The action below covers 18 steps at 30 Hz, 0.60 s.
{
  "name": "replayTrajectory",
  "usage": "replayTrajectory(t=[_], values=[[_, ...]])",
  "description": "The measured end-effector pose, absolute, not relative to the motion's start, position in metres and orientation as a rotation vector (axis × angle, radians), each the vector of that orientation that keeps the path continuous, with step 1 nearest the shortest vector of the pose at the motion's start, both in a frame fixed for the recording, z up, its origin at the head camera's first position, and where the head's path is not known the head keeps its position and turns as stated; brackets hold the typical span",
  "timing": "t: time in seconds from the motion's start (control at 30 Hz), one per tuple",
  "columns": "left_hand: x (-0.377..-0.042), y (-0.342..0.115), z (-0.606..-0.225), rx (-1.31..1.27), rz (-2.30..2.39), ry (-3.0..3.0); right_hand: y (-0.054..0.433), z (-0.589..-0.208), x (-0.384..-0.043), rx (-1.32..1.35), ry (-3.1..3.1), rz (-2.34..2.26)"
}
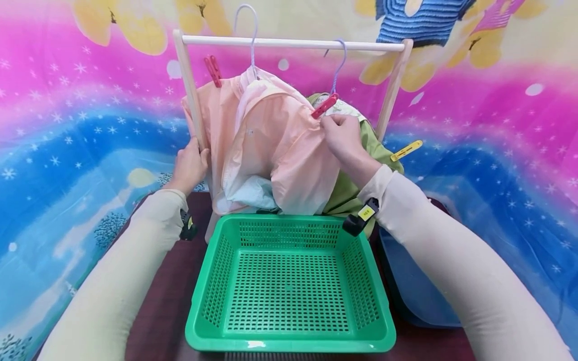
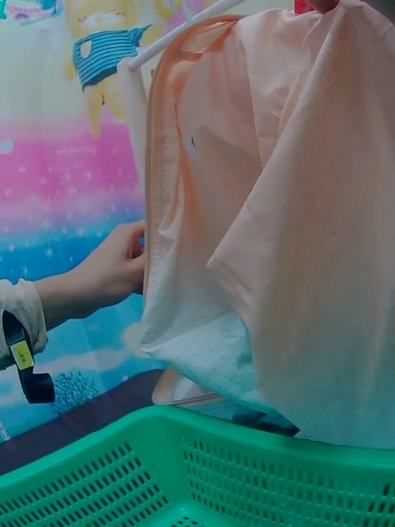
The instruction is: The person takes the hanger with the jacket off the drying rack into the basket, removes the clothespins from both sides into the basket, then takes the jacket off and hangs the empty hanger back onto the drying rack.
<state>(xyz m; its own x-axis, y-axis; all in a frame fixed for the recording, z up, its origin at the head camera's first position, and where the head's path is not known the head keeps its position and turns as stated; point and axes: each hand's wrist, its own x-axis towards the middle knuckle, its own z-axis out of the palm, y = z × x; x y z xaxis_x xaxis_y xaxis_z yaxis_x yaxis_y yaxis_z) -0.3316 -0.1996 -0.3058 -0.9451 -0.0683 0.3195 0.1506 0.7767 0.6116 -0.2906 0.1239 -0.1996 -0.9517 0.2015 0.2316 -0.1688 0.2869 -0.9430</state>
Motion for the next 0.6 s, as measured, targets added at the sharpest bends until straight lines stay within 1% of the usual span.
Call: replayTrajectory(t=[0.6], values=[[-0.332, -0.202, -0.307, -0.065, -0.932, -2.629, 0.149, -0.205, -0.285, 0.059, -2.124, 1.626]])
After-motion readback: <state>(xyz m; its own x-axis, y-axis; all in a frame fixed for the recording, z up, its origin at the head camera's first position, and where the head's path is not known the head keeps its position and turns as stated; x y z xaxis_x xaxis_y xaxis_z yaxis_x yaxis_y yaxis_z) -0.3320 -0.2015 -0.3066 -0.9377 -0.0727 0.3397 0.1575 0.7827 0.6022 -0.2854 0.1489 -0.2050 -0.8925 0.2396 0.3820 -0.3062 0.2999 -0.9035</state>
